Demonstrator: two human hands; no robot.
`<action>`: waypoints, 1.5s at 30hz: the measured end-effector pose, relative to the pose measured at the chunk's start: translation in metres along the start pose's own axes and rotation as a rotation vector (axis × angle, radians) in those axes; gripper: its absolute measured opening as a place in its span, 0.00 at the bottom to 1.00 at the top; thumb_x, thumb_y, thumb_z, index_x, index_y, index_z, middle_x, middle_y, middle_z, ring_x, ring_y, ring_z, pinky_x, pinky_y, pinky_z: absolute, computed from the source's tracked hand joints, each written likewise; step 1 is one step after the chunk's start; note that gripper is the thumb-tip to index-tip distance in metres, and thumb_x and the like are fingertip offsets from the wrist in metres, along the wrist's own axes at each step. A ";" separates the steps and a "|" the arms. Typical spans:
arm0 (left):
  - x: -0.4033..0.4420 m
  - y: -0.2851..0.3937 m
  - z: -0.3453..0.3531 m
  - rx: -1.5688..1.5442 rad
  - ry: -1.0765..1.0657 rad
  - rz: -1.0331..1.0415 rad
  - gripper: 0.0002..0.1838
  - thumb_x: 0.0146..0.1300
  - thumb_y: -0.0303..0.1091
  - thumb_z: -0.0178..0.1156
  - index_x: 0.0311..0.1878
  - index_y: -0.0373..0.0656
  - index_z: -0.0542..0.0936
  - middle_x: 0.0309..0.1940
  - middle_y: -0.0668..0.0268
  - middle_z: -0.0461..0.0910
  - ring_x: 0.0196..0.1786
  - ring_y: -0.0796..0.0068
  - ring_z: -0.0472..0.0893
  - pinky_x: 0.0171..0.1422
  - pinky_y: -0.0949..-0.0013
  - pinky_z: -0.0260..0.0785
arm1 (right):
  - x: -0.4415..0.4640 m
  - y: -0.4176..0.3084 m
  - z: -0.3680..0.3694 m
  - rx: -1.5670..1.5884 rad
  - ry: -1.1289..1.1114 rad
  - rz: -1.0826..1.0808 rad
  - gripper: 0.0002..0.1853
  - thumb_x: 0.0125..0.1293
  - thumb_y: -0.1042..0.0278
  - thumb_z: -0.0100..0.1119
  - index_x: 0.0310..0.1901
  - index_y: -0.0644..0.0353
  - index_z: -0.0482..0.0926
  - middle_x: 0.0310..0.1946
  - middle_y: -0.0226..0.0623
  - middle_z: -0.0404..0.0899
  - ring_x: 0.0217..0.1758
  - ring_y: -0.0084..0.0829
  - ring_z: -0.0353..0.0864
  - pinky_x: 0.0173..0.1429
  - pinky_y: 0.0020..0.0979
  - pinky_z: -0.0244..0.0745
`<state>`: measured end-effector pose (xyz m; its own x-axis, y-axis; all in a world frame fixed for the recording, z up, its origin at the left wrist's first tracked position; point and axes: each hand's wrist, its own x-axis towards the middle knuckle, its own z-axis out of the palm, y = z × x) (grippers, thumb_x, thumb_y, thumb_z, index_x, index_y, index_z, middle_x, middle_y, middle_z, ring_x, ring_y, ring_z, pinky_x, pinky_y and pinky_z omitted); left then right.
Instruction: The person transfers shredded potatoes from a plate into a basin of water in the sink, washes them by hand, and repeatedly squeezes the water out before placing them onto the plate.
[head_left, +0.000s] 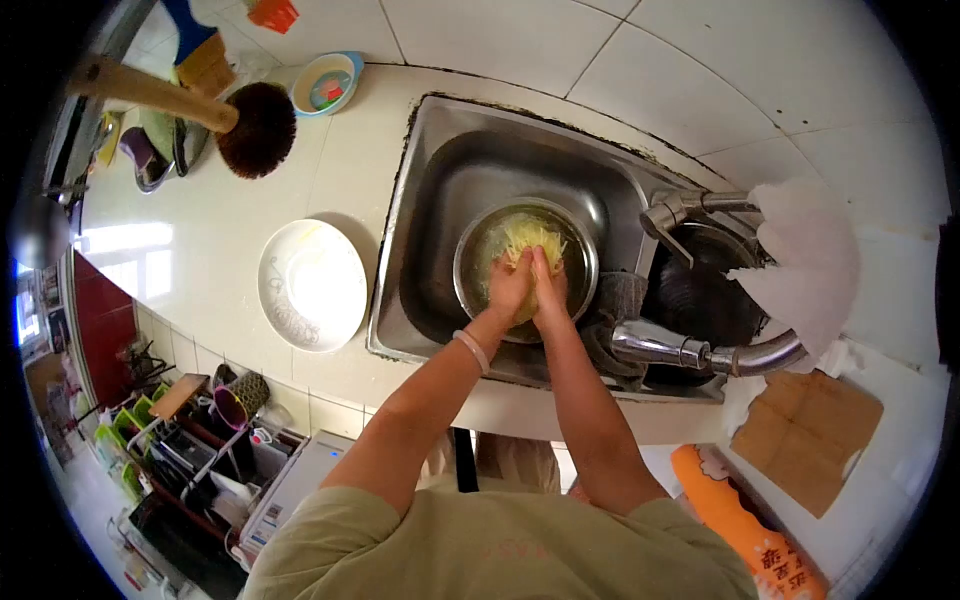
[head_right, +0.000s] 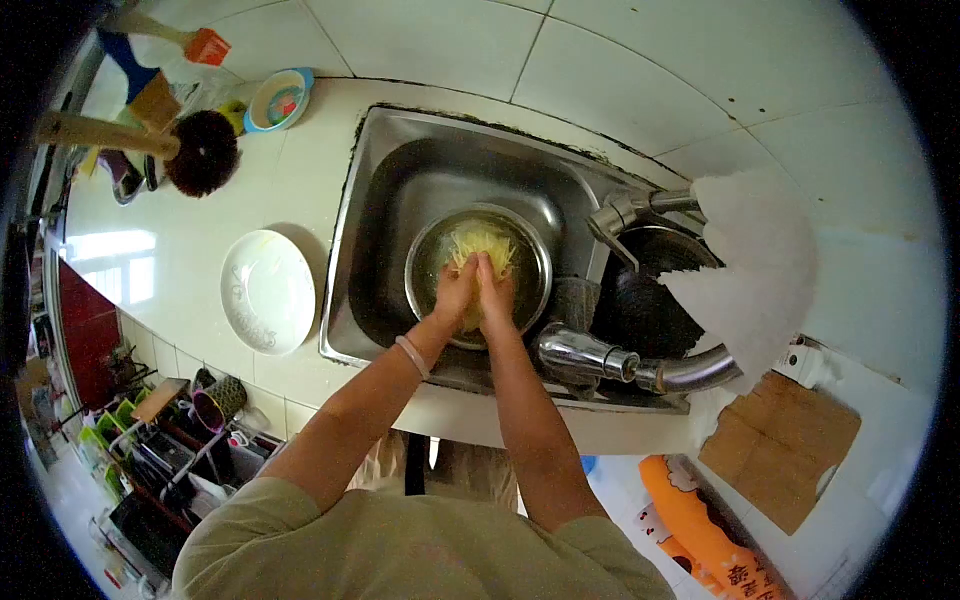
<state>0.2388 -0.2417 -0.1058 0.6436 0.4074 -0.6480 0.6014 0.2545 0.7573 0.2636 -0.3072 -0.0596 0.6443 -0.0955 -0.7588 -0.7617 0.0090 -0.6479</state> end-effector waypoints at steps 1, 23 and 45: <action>-0.010 0.005 -0.001 -0.006 0.008 0.000 0.26 0.61 0.52 0.55 0.52 0.38 0.75 0.49 0.46 0.71 0.51 0.49 0.73 0.55 0.57 0.64 | -0.016 -0.007 0.000 -0.007 -0.008 -0.001 0.42 0.57 0.40 0.59 0.63 0.64 0.60 0.59 0.47 0.65 0.59 0.42 0.68 0.58 0.41 0.65; -0.123 0.102 -0.015 -0.006 0.157 0.524 0.15 0.61 0.40 0.54 0.44 0.38 0.76 0.40 0.48 0.72 0.44 0.47 0.71 0.50 0.53 0.62 | -0.119 -0.057 -0.002 0.397 -0.184 -0.359 0.20 0.66 0.59 0.55 0.53 0.62 0.68 0.47 0.35 0.74 0.47 0.27 0.75 0.48 0.28 0.73; -0.143 0.142 -0.073 -0.378 0.036 0.416 0.13 0.65 0.36 0.51 0.45 0.35 0.73 0.43 0.59 0.74 0.42 0.68 0.74 0.46 0.67 0.67 | -0.184 -0.085 0.050 0.257 -0.195 -0.473 0.18 0.66 0.63 0.55 0.53 0.64 0.69 0.47 0.36 0.75 0.47 0.27 0.76 0.47 0.27 0.73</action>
<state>0.1975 -0.1997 0.1005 0.7696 0.5685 -0.2907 0.0851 0.3598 0.9291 0.2135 -0.2404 0.1319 0.9302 0.0375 -0.3652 -0.3623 0.2544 -0.8967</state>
